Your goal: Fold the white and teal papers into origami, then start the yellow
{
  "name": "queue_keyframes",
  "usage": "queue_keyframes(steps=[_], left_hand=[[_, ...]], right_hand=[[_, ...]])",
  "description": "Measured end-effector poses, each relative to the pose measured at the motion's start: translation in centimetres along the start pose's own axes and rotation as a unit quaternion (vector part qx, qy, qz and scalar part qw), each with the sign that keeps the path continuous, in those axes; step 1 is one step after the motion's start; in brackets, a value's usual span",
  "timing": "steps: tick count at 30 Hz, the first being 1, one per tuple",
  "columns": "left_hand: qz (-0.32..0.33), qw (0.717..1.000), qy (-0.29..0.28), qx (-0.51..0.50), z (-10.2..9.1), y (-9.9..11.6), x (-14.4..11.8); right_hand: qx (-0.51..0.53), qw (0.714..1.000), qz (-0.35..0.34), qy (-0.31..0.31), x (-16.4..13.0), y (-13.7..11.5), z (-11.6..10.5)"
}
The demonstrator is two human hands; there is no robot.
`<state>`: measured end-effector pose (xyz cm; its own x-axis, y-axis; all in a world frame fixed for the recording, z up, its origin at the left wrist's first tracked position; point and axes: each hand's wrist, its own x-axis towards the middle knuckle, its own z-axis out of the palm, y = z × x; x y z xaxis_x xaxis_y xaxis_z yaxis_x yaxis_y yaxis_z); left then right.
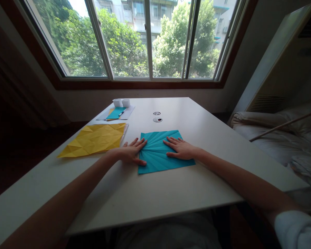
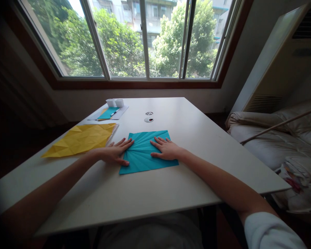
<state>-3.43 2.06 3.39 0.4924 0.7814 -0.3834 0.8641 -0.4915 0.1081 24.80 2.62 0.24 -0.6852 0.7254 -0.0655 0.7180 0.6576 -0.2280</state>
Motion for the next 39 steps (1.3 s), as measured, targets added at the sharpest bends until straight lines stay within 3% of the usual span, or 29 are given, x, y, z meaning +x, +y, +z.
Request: queue_keyframes(steps=[3, 6, 9, 12, 18, 23, 25, 28, 32, 39], left_hand=[[0.001, 1.0, 0.03, 0.0, 0.1, -1.0, 0.3], [0.003, 0.994, 0.107, 0.013, 0.0, -1.9, 0.5], [0.044, 0.978, 0.198, 0.054, -0.2, -2.6, 0.6], [0.083, 0.964, 0.234, 0.097, -0.3, -2.6, 0.7], [0.076, 0.956, 0.25, 0.133, -0.4, 0.0, 0.5], [0.004, 0.947, 0.284, 0.151, 0.4, 3.5, 0.4], [-0.012, 0.94, 0.305, 0.154, 1.1, 4.4, 0.8], [0.029, 0.937, 0.314, 0.149, 1.9, 4.9, 1.6], [0.097, 0.95, 0.284, 0.087, 2.2, 5.0, 2.0], [0.089, 0.964, 0.249, 0.03, 2.3, 5.0, 1.8]], right_hand=[[-0.021, 1.0, 0.013, 0.007, -0.4, 0.2, -0.3], [-0.059, 0.998, 0.025, 0.026, -0.8, 0.2, -0.7], [-0.1, 0.993, 0.021, 0.057, -1.0, -0.1, -1.3], [-0.131, 0.987, -0.009, 0.094, -1.1, -0.8, -1.8], [-0.121, 0.976, -0.126, 0.13, -1.2, -2.5, -2.1], [-0.086, 0.969, -0.19, 0.136, -1.0, -3.7, -1.4], [-0.08, 0.969, -0.186, 0.14, -0.9, -3.8, -1.0], [-0.075, 0.973, -0.17, 0.139, -0.7, -3.8, -0.8], [-0.065, 0.979, -0.143, 0.127, -0.6, -3.3, -0.6], [-0.026, 0.997, -0.05, 0.056, -0.3, -1.5, 0.4]])
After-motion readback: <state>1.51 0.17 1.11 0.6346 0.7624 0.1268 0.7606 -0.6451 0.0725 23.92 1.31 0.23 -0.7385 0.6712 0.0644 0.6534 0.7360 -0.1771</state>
